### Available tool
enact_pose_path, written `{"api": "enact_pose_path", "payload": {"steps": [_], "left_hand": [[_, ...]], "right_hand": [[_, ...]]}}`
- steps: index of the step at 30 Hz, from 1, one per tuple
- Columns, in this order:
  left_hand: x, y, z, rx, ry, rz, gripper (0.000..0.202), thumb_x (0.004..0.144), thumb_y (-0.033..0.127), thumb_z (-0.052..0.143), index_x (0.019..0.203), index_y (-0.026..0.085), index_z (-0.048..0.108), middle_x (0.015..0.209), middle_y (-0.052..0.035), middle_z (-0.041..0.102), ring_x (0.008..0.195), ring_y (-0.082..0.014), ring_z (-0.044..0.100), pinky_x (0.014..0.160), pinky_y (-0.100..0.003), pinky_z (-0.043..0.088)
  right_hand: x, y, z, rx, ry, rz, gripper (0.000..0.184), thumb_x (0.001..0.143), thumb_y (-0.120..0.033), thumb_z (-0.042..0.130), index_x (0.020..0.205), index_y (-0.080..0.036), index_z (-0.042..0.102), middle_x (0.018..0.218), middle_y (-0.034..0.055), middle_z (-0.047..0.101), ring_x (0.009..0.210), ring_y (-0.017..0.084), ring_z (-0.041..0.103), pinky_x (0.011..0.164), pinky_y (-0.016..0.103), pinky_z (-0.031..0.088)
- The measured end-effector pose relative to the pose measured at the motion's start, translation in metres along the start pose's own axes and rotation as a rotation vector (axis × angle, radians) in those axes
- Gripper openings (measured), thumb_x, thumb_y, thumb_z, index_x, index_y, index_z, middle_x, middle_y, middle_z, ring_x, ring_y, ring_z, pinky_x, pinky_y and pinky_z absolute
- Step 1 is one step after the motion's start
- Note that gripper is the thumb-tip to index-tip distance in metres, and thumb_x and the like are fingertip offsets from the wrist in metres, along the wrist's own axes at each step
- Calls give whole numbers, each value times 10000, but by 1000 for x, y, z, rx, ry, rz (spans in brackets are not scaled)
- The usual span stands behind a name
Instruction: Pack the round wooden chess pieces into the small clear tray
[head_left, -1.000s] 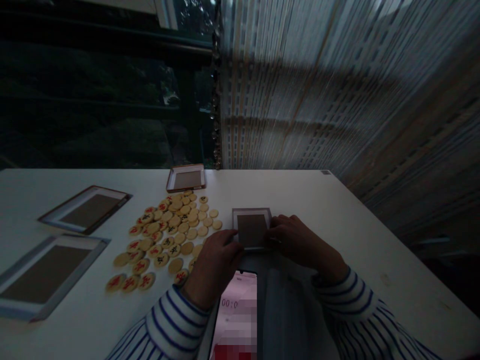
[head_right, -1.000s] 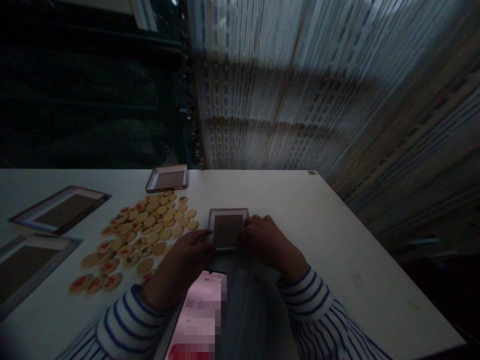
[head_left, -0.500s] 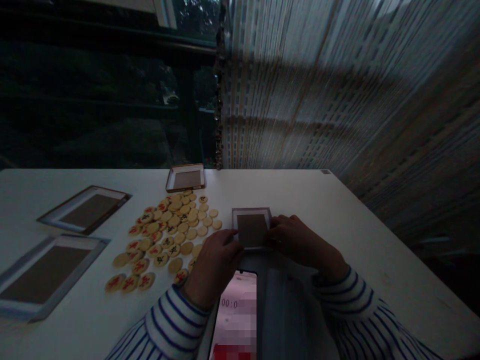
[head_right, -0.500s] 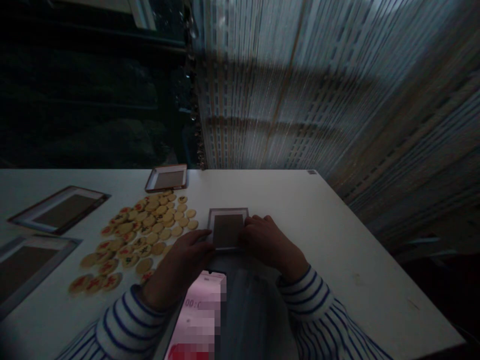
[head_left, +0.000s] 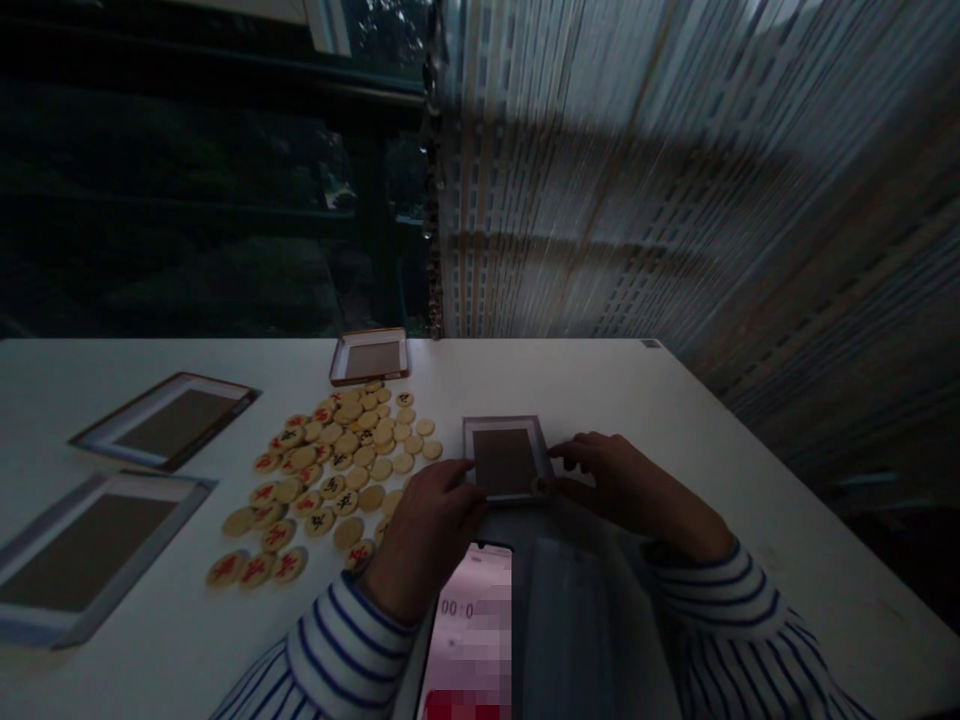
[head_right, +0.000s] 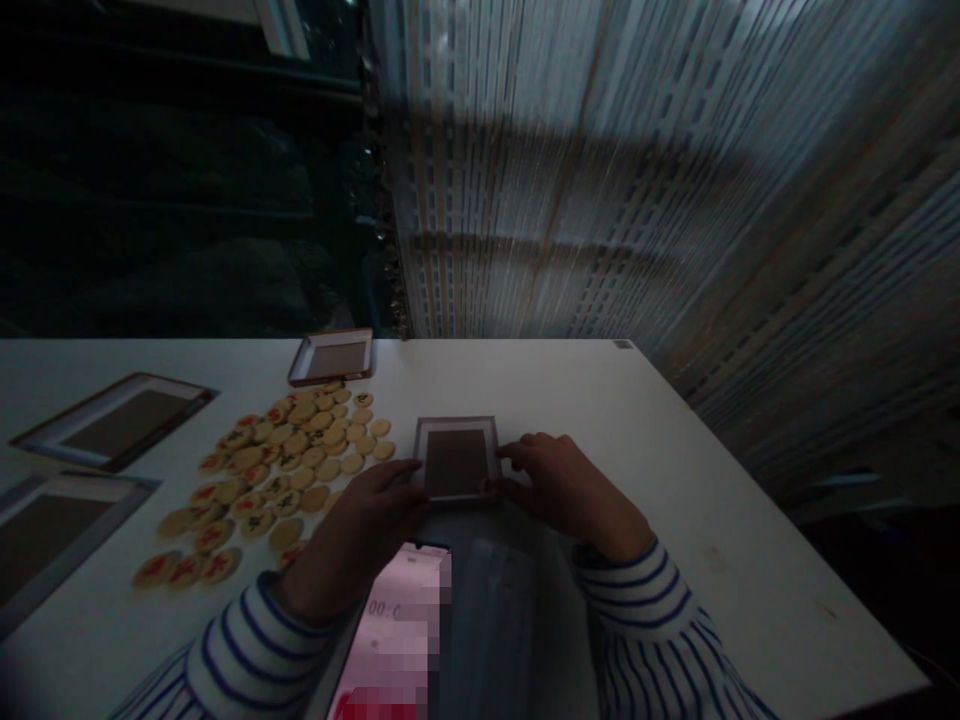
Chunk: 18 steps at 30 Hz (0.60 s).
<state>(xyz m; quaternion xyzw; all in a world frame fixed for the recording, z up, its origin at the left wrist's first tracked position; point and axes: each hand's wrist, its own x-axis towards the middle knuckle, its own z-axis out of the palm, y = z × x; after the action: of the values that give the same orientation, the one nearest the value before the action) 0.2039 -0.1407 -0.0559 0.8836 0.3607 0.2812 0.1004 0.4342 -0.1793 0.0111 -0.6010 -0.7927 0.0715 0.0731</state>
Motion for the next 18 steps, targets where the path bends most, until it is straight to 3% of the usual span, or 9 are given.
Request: {"api": "enact_pose_path", "payload": {"steps": [10, 18], "left_hand": [[-1, 2, -3, -29, 17, -68, 337, 745, 204, 536, 1080, 187, 510, 1213, -116, 456, 1077, -241, 471, 864, -416, 442], [-1, 3, -1, -80, -11, -92, 328, 759, 206, 520, 1085, 201, 483, 1212, -95, 450, 1049, -214, 500, 860, -376, 461]], "right_hand": [[-4, 0, 12, 198, -50, -4, 416, 793, -328, 483, 1188, -206, 433, 870, 47, 635, 714, 139, 580, 630, 265, 436], [-1, 2, 17, 198, -25, -16, 385, 781, -294, 492, 1153, -197, 469, 864, 55, 636, 720, 147, 579, 633, 270, 444]]}}
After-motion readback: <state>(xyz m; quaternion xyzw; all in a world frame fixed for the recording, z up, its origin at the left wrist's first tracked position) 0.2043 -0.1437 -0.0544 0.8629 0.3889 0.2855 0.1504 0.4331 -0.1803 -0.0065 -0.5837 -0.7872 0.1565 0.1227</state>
